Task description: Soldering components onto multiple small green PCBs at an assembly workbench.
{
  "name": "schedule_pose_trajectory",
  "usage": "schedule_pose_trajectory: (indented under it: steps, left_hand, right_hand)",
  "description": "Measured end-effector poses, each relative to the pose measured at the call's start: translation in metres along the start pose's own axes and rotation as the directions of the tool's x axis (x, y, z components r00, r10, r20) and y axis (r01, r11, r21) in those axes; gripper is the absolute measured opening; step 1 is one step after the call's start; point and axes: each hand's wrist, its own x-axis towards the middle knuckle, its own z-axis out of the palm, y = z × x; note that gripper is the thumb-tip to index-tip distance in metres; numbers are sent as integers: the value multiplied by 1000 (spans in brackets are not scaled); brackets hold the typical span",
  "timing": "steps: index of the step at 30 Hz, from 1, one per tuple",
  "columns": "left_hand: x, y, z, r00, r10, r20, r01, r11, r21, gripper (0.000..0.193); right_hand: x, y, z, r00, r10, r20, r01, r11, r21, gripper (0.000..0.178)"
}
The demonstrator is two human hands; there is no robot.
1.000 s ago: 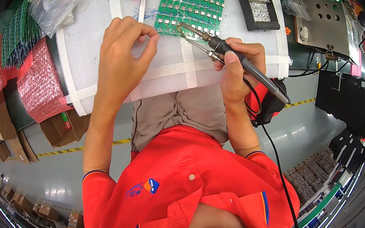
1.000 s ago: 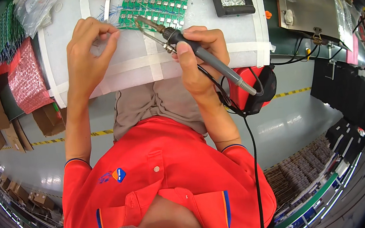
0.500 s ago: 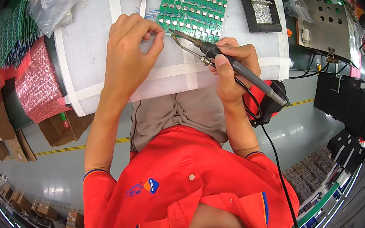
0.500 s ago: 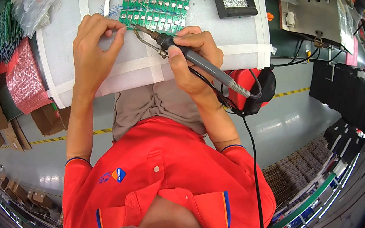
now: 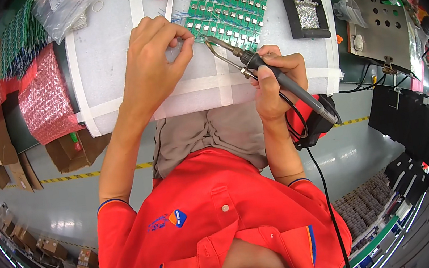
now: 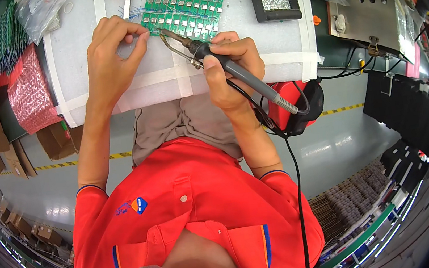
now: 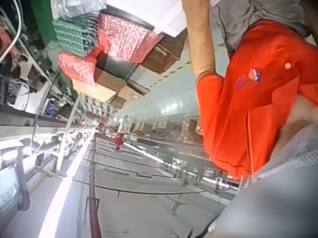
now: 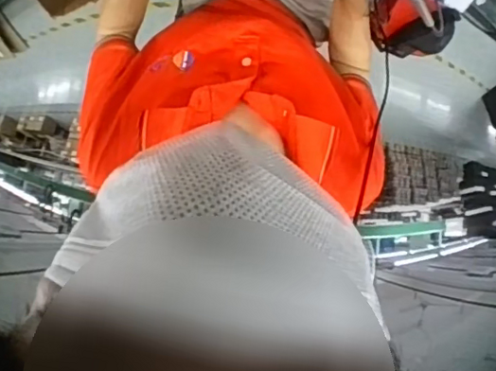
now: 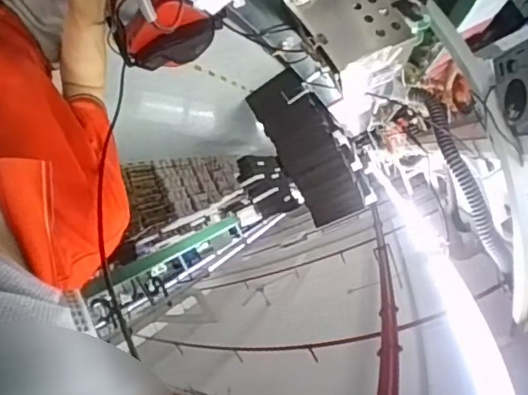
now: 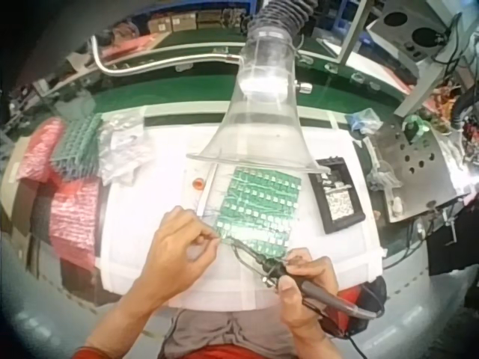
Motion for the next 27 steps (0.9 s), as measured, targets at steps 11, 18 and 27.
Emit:
schedule_pose_trajectory:
  steps: [11, 18, 27]
  left_hand:
    - [5, -3, -45, 995, -49, 86, 41, 995, 91, 9]
    - [16, -6, -60, 963, 62, 261, -98, 987, 127, 11]
    - [19, -1, -28, 978, 63, 197, -75, 996, 56, 12]
  right_hand:
    - [4, -5, 6, 980, 59, -188, -33, 990, 137, 21]
    - [5, -12, 9, 974, 97, -203, -68, 987, 146, 22]
    - [3, -10, 8, 965, 102, -240, -65, 985, 157, 24]
